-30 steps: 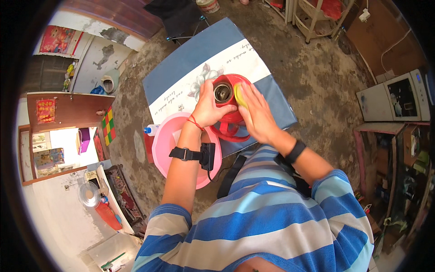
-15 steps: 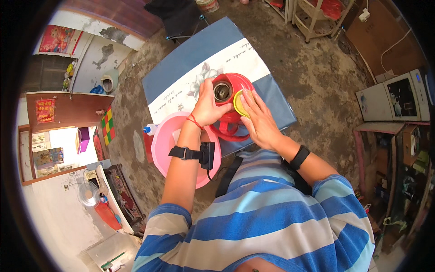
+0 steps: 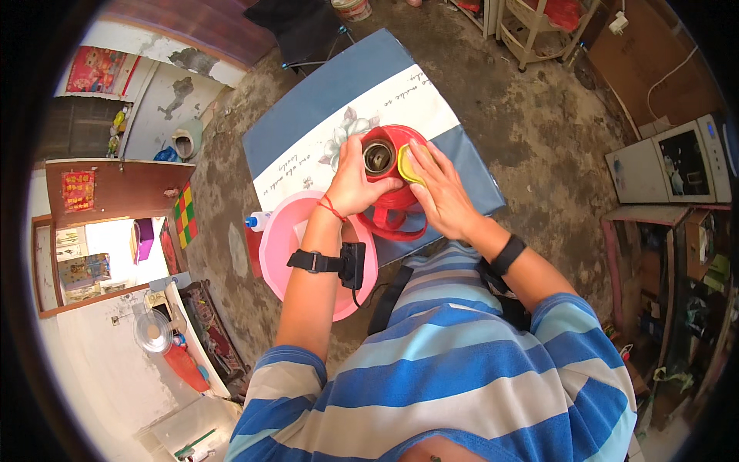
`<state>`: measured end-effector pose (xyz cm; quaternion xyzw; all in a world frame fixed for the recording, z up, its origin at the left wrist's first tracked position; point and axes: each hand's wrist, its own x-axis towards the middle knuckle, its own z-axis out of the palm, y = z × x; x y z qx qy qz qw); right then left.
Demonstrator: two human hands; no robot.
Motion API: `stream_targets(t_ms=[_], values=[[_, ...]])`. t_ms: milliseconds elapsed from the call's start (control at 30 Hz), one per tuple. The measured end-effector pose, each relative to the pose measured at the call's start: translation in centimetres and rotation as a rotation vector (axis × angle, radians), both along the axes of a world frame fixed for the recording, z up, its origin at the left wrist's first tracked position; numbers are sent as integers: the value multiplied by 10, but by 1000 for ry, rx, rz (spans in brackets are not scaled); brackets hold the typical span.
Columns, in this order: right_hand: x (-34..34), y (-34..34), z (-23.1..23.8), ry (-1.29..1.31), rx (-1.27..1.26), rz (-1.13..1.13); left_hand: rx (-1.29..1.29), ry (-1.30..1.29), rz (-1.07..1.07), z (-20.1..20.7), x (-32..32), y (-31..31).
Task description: The person cleans a red thermos using a sponge and a cloth. They scrub the exterior surface and the rim with the sponge and then wipe it dry with the cloth.
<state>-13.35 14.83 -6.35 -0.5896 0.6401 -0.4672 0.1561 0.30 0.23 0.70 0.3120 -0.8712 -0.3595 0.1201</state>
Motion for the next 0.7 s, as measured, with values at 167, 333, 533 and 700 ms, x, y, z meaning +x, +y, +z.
stream_targets(t_ms=[167,333,533,700], values=[[-46,-63,-13,-36,90,-33,-4,-14,-13,5,-6,2],[-67,-63,11,-914,283,-114,16,9,-4,-1,-1,-3],[27,-11,23,-373,-61,-244,-1,5,-11,1,0,0],[-8,-62,32,-377,86,-184,37,28,-6,6,-4,1]])
